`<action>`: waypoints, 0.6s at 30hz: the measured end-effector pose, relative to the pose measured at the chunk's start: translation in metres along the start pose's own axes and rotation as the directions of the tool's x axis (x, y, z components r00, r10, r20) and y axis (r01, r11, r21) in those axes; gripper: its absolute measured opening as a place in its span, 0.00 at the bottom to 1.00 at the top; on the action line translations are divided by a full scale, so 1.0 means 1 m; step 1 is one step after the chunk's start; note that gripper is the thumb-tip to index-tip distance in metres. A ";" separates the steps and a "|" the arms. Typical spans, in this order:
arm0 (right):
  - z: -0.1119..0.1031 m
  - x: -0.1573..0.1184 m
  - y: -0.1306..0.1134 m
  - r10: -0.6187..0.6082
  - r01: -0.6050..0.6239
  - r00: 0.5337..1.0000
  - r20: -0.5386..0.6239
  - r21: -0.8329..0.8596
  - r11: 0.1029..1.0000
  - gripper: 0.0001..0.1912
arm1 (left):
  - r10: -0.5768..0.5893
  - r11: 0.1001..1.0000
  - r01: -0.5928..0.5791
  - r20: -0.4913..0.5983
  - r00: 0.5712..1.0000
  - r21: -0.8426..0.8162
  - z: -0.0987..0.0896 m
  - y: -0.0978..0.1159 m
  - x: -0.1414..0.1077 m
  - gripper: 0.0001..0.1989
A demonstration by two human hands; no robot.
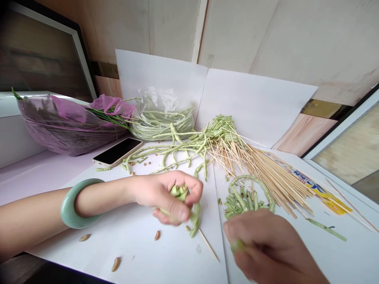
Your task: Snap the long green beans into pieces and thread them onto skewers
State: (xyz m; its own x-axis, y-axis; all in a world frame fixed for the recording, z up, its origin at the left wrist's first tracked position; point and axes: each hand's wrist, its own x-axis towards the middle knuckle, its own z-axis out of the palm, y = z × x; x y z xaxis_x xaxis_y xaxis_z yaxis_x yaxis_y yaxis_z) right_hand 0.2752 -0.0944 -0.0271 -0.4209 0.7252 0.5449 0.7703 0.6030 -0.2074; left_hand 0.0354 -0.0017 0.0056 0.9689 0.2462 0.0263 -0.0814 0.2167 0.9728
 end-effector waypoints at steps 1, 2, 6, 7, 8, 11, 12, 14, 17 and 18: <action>-0.002 0.012 -0.004 0.030 -0.051 0.991 0.128 0.166 0.985 0.28 | 0.032 0.998 -0.035 -0.062 0.998 -0.056 -0.003 -0.004 0.003 0.15; -0.003 0.024 -0.008 0.064 -0.100 0.987 0.148 0.250 0.963 0.27 | 0.049 0.993 -0.062 -0.125 0.991 -0.100 -0.006 -0.008 0.006 0.14; 0.007 0.046 -0.019 0.070 -0.084 0.994 0.089 0.160 0.983 0.14 | 0.014 0.980 -0.085 -0.372 0.928 -0.177 -0.015 -0.020 0.018 0.09; 0.011 0.046 -0.019 0.052 -0.061 0.996 0.070 0.128 0.990 0.10 | 0.000 0.980 -0.082 -0.409 0.913 -0.183 -0.016 -0.021 0.020 0.08; 0.015 0.044 -0.019 0.033 -0.038 0.998 0.053 0.102 0.994 0.08 | -0.014 0.980 -0.076 -0.436 0.900 -0.187 -0.015 -0.023 0.021 0.07; 0.026 0.036 -0.015 -0.023 0.023 1.000 0.008 0.036 0.999 0.13 | -0.056 0.980 -0.041 -0.469 0.881 -0.194 -0.013 -0.026 0.022 0.05; 0.029 0.034 -0.014 -0.047 0.047 0.999 0.000 0.012 0.999 0.15 | -0.070 0.980 -0.026 -0.466 0.882 -0.198 -0.013 -0.027 0.023 0.05; 0.035 0.032 -0.013 -0.095 0.095 0.995 -0.020 -0.038 0.995 0.19 | -0.093 0.978 -0.003 -0.448 0.889 -0.210 -0.012 -0.030 0.023 0.04; 0.039 0.033 -0.013 -0.154 0.153 0.988 -0.002 -0.120 0.981 0.23 | -0.123 0.971 0.022 -0.420 0.899 -0.236 -0.012 -0.033 0.024 0.05; 0.038 0.034 -0.014 -0.165 0.165 0.986 0.014 -0.139 0.976 0.23 | -0.133 0.968 0.030 -0.410 0.902 -0.248 -0.012 -0.033 0.025 0.05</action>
State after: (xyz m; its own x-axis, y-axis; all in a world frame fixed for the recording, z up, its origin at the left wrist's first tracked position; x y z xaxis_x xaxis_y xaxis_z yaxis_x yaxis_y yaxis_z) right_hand 0.2317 -0.0656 -0.0369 -0.5491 0.6204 0.5600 0.7492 0.6623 0.0009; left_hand 0.0593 0.0084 -0.0285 0.7889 0.5810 -0.2001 -0.1079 0.4515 0.8857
